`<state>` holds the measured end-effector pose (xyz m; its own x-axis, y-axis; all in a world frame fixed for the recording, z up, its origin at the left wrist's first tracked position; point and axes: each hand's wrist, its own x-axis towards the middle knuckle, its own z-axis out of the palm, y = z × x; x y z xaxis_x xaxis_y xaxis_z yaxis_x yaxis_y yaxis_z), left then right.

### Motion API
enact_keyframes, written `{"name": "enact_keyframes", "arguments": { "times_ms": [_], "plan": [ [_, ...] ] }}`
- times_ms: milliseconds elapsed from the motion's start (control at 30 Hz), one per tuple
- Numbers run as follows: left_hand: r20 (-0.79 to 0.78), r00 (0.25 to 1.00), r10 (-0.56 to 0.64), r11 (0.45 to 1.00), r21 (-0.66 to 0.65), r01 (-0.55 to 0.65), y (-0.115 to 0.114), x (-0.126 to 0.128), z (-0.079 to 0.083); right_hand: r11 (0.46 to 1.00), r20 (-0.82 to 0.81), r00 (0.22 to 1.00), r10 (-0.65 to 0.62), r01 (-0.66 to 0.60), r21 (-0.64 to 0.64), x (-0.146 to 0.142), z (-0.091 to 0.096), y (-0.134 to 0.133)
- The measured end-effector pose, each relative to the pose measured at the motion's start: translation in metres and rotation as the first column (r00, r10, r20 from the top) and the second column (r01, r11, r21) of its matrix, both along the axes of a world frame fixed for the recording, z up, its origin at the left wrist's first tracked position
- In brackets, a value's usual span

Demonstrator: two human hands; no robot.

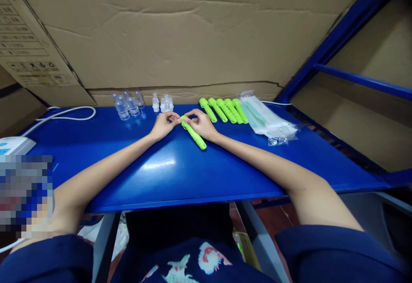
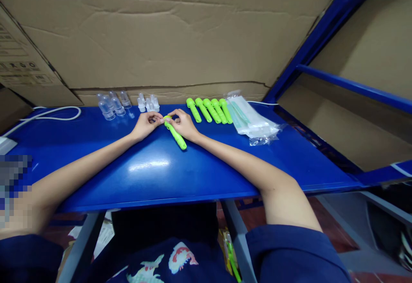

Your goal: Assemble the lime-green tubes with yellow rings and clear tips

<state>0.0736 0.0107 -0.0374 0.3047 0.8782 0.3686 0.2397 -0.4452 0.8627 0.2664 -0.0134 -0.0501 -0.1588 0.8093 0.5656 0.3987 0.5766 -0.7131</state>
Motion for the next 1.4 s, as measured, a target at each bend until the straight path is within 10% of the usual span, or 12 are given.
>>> {"name": "enact_keyframes", "arguments": {
  "times_ms": [1400],
  "plan": [
    [-0.18, 0.983, 0.032, 0.989, 0.149, -0.005, -0.01, 0.004, 0.009, 1.0, 0.0, 1.0, 0.007, -0.007, 0.03, -0.003, 0.002, -0.002]
  ]
}}
